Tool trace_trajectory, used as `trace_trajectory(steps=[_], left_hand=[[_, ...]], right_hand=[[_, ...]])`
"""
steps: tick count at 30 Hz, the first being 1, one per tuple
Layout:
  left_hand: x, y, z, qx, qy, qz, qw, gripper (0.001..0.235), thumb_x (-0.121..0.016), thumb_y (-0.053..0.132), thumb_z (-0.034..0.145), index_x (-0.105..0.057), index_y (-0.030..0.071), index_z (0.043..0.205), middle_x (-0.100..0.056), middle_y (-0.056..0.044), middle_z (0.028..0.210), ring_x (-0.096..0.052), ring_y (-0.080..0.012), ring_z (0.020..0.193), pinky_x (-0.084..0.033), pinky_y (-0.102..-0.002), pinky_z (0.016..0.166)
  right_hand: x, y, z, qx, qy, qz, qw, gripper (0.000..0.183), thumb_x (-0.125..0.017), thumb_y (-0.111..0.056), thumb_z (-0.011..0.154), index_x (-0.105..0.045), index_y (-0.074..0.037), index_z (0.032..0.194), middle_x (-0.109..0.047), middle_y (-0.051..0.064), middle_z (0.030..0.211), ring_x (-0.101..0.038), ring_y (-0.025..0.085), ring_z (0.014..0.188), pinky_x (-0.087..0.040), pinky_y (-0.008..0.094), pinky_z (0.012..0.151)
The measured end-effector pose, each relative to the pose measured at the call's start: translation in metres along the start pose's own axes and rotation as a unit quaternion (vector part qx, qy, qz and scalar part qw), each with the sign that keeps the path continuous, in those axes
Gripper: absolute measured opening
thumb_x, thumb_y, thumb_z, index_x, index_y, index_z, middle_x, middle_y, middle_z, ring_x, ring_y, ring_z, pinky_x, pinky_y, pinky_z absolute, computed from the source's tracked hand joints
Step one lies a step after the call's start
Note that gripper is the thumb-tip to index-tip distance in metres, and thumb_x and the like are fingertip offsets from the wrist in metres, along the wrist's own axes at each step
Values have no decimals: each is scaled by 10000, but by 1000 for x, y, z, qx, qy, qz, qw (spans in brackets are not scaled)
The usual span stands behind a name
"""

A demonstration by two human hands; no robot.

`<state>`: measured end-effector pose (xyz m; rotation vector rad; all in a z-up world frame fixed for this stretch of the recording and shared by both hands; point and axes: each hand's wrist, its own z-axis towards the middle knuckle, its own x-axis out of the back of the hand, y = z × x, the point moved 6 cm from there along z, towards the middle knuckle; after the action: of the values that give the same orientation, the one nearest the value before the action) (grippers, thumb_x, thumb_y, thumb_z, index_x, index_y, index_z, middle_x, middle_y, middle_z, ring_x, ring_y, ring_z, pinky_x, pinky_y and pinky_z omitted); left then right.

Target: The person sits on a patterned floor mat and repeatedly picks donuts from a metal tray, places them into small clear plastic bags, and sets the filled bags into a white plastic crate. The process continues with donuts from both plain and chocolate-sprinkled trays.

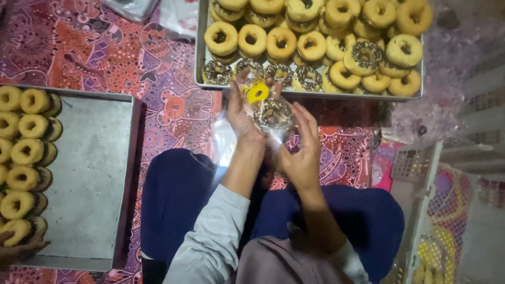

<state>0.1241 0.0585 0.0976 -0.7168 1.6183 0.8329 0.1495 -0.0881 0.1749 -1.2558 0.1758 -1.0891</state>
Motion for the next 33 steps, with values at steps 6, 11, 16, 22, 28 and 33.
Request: trace_trajectory(steps=[6, 11, 16, 22, 28, 33], left_hand=[[0, -19, -46, 59, -55, 91, 993, 672, -741, 377, 1034, -467, -24, 1497, -568, -239, 1378, -587, -362, 1239, -505, -501, 1088], [-30, 26, -97, -175, -72, 412, 891, 1111, -890, 327, 826, -124, 142, 1607, -314, -160, 1602, -437, -325, 1430, -440, -471, 1160], [-55, 47, -146, -400, -70, 760, 508, 993, -946, 387, 712, -371, 43, 1445, -439, -173, 1404, -465, -376, 1284, -407, -517, 1090], [-51, 54, -157, -286, -286, 776, 484, 335, -783, 132, 950, -666, 89, 1262, -676, -79, 1235, -635, -299, 1204, -458, -419, 1025], [-61, 116, -174, -357, -331, 790, 374, 565, -817, 368, 758, -716, 14, 1186, -664, -108, 1297, -587, -343, 1264, -329, -586, 1097], [-33, 165, -202, -347, -178, 770, 505, 110, -741, 112, 957, -741, 74, 1060, -761, -84, 1131, -747, -287, 1126, -571, -430, 1072]], right_hand=[[6, -9, 5, 29, 80, 1, 996, 604, -811, -108, 782, -661, -82, 1366, -362, 229, 1629, -498, 351, 1462, -435, 442, 1215], [-8, -2, 2, 35, 83, -66, 994, 553, -823, -157, 900, -659, -108, 1426, -456, 194, 1614, -480, 363, 1509, -418, 468, 1264], [-26, -4, -9, 76, 90, -65, 991, 560, -758, -122, 840, -662, -111, 1392, -473, 199, 1559, -482, 370, 1464, -422, 462, 1230], [-44, 18, -6, -58, 22, 185, 981, 400, -563, -45, 1061, -590, -42, 1460, -487, 152, 1614, -527, 281, 1479, -447, 378, 1253], [-63, -5, -38, -76, -171, 326, 927, 585, -580, 51, 929, -465, 10, 1502, -514, 174, 1533, -519, 221, 1376, -431, 317, 1135], [-81, -37, -59, -80, -287, 21, 954, 240, -708, -104, 929, -754, -25, 1151, -786, 174, 884, -743, 209, 731, -561, 343, 669]])
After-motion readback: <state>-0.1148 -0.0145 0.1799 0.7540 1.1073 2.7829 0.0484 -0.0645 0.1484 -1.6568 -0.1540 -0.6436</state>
